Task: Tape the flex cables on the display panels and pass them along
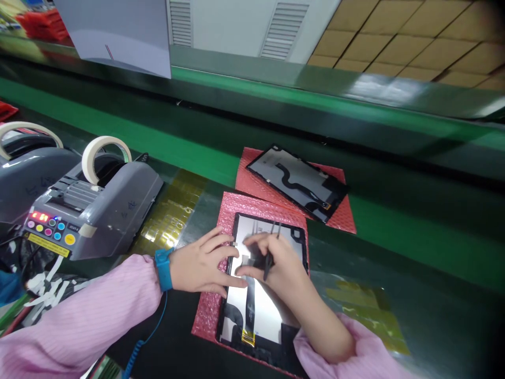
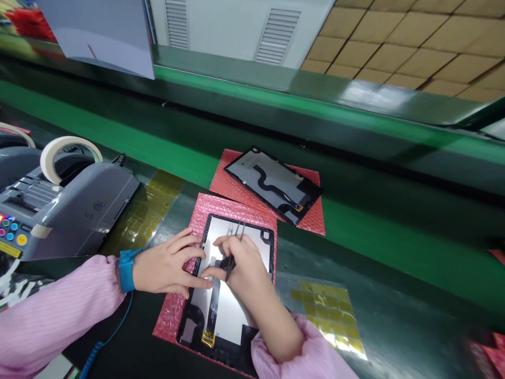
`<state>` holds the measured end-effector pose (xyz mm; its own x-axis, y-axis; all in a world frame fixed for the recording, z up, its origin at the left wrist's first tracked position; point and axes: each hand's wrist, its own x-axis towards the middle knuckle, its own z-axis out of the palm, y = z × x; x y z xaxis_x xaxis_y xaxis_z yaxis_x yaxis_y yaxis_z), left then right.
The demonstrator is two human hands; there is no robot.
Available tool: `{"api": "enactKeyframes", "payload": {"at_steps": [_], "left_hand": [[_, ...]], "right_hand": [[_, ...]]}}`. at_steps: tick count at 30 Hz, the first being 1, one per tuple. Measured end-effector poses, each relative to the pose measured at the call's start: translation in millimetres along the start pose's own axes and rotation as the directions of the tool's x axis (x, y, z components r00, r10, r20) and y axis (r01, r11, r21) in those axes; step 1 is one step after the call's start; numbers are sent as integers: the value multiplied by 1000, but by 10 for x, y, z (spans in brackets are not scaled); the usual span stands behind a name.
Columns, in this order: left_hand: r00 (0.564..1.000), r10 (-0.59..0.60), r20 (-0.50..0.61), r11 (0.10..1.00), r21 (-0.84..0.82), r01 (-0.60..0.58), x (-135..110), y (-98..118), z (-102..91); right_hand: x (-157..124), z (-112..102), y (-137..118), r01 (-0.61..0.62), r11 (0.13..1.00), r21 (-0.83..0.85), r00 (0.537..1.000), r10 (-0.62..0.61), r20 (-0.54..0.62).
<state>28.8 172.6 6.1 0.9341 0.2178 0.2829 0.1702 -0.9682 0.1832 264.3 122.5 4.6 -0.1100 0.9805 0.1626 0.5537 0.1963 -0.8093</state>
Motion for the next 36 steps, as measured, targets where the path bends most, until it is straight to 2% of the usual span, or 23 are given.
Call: {"api": "enactKeyframes", "payload": {"at_steps": [4,10,13,16,18,20,22,24,27,31,34,36], "left_hand": [[1000,-19,10,1000,3,19,-45,2,14],[998,-59,13,998,-4,59,-51,84,-22],[993,-103,49,994,-11,104,-39,235,-65],[991,-84,104,991,-95,94,-37,404,-55],[990,-62,124,982,-169,83,-39,483,-13],[989,-60,133,972,-217,88,-38,524,33],[989,-65,133,965,-242,96,-36,540,66],[988,-69,140,960,-259,104,-37,548,82],[982,-92,168,953,-272,136,-39,565,87],[966,-120,228,945,-274,182,-29,586,84],[957,-141,253,944,-257,207,-21,593,93],[957,-149,247,945,-251,212,-14,590,111]], "right_hand": [[146,6,22,-51,993,-104,988,34,-153],[237,60,15,-149,975,-167,952,96,-290],[237,-129,65,-172,969,-177,929,99,-358],[233,-462,183,-182,953,-242,911,70,-407],[285,-680,286,-148,932,-330,935,23,-354],[404,-859,392,-65,905,-420,975,-32,-219],[576,-1002,493,33,877,-479,995,-72,-64],[765,-1126,582,121,857,-502,992,-95,76],[1008,-1267,679,229,837,-496,963,-122,240],[1186,-1286,699,293,823,-487,941,-156,302],[1246,-1195,644,298,827,-477,945,-184,271],[1291,-1154,595,281,835,-473,956,-202,211]]}}
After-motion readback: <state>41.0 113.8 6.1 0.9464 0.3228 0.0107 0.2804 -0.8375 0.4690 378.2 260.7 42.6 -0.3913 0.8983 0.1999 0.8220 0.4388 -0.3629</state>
